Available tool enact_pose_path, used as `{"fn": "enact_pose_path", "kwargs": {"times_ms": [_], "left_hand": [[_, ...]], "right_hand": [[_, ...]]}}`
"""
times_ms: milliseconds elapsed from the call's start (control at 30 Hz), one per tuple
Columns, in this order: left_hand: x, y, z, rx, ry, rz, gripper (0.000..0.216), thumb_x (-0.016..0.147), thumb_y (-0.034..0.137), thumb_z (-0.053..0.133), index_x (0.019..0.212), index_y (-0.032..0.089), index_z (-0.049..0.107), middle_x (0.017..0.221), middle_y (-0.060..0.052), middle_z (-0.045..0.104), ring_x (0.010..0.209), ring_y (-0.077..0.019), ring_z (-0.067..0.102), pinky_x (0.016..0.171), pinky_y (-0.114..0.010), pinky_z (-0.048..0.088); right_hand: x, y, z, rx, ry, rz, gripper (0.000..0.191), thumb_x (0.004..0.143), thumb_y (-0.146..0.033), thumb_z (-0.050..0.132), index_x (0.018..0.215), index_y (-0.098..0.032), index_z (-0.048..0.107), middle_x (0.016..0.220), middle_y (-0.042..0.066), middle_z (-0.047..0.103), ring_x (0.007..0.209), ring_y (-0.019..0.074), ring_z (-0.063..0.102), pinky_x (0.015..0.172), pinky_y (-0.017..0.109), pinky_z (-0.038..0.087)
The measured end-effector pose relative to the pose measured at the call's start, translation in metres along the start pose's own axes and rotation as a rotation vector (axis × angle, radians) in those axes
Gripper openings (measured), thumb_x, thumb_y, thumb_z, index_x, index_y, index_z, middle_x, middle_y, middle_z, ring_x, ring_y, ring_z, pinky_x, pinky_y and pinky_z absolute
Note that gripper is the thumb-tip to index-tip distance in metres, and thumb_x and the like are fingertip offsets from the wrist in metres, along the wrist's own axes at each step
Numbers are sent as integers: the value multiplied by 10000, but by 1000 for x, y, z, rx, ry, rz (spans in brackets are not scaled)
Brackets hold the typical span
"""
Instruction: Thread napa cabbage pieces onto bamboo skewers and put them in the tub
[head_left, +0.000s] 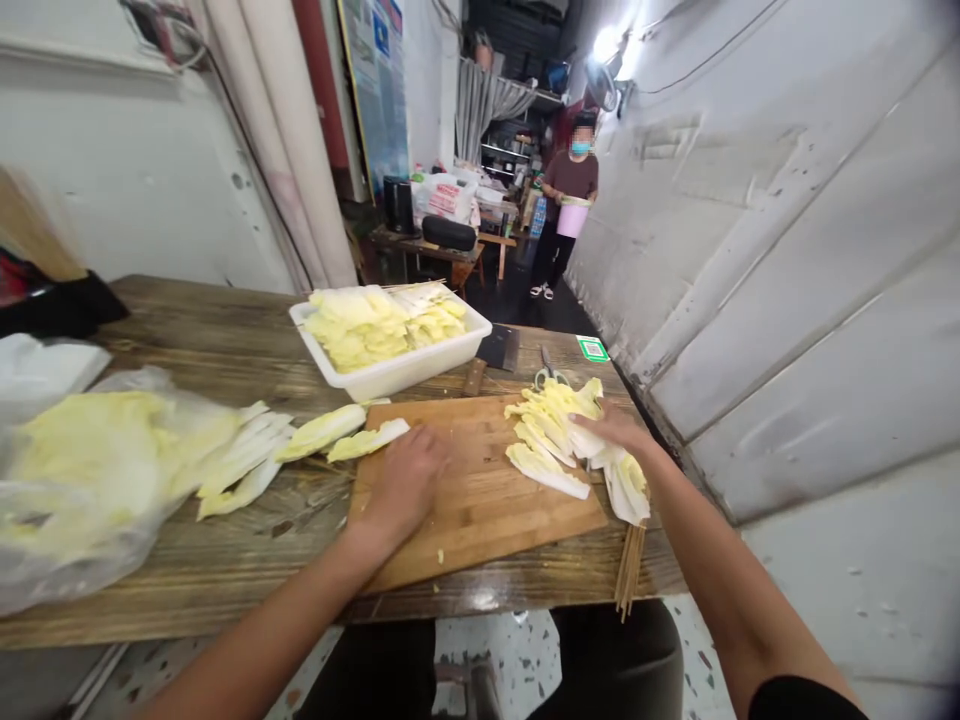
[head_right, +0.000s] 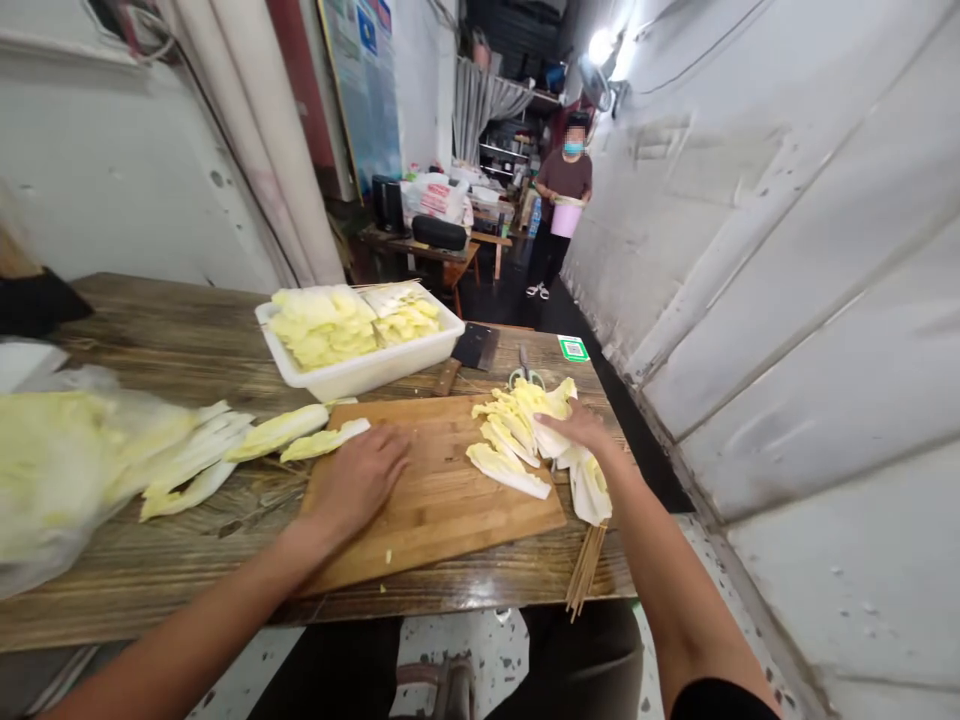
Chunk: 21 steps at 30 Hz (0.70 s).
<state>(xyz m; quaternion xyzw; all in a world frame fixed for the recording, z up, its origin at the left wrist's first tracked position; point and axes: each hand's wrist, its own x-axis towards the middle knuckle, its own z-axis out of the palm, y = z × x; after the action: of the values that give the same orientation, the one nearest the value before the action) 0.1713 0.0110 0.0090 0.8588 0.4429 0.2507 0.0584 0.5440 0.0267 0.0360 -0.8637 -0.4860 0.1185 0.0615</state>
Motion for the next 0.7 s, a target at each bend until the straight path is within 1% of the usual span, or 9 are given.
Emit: {"fn": "enact_pose_path", "kwargs": {"times_ms": [67, 133, 200, 267, 367, 433, 500, 600, 700], "left_hand": [[-9, -28, -12, 111, 48, -49, 308, 914, 183, 455, 1107, 111, 684, 1221, -224, 665, 1151, -371, 611, 974, -548, 473], [-21, -52, -23, 201, 91, -83, 335, 921, 208, 440, 1136, 108, 676, 1204, -225, 671, 1130, -375, 621, 943, -547, 487], [-33, -66, -32, 254, 123, -88, 350, 935, 241, 424, 1127, 102, 681, 1176, -223, 684, 1099, -374, 636, 916, -539, 501], [-42, -67, -34, 261, 140, -53, 369, 953, 282, 408, 1096, 94, 692, 1153, -225, 694, 1068, -376, 648, 897, -538, 512], [-39, -43, -22, 202, 173, 159, 408, 979, 362, 411, 1143, 97, 676, 1206, -221, 679, 1133, -367, 626, 954, -529, 500], [-24, -14, -6, 129, 167, 371, 437, 978, 395, 447, 1288, 130, 604, 1335, -196, 623, 1274, -348, 550, 1062, -514, 443], [0, 16, 14, 72, 88, 517, 480, 970, 379, 483, 1413, 195, 511, 1465, -163, 534, 1386, -346, 449, 1130, -532, 373], [46, 47, 47, -5, -150, 582, 534, 927, 341, 572, 1449, 272, 482, 1558, -151, 435, 1448, -374, 366, 1122, -565, 370], [86, 52, 73, -21, -212, 617, 492, 919, 370, 581, 1402, 280, 542, 1535, -144, 470, 1423, -347, 412, 1100, -528, 413]], "right_hand": [[1, -6, 5, -1, -32, 29, 845, 826, -614, 714, 1475, -147, 439, 1435, 204, 527, 1325, 365, 511, 1115, 565, 366], [2, -11, 8, 19, -38, 51, 1083, 719, -693, 759, 1538, -118, 343, 1459, 257, 494, 1369, 400, 466, 1135, 537, 342], [0, -15, 7, 52, -32, 67, 1070, 742, -687, 742, 1552, -134, 314, 1469, 248, 489, 1346, 379, 500, 1093, 506, 405], [-6, -18, 6, 88, -15, 75, 863, 847, -613, 686, 1518, -169, 373, 1461, 198, 509, 1283, 332, 559, 1033, 498, 468], [-12, -22, 9, 126, 27, 88, 534, 953, -482, 615, 1392, -193, 516, 1422, 131, 537, 1225, 293, 580, 1009, 525, 487], [-11, -22, 13, 145, 51, 99, 476, 957, -440, 625, 1354, -190, 544, 1403, 122, 542, 1215, 291, 576, 999, 525, 494], [-8, -21, 16, 168, 71, 97, 471, 958, -420, 628, 1360, -193, 537, 1408, 120, 533, 1216, 291, 573, 998, 526, 495], [-7, -19, 16, 210, 77, 56, 472, 961, -402, 629, 1372, -194, 527, 1411, 120, 531, 1218, 291, 572, 1000, 526, 495], [-10, -19, 13, 248, 61, -13, 444, 961, -394, 633, 1345, -189, 549, 1380, 115, 557, 1200, 282, 587, 993, 517, 501]]}}
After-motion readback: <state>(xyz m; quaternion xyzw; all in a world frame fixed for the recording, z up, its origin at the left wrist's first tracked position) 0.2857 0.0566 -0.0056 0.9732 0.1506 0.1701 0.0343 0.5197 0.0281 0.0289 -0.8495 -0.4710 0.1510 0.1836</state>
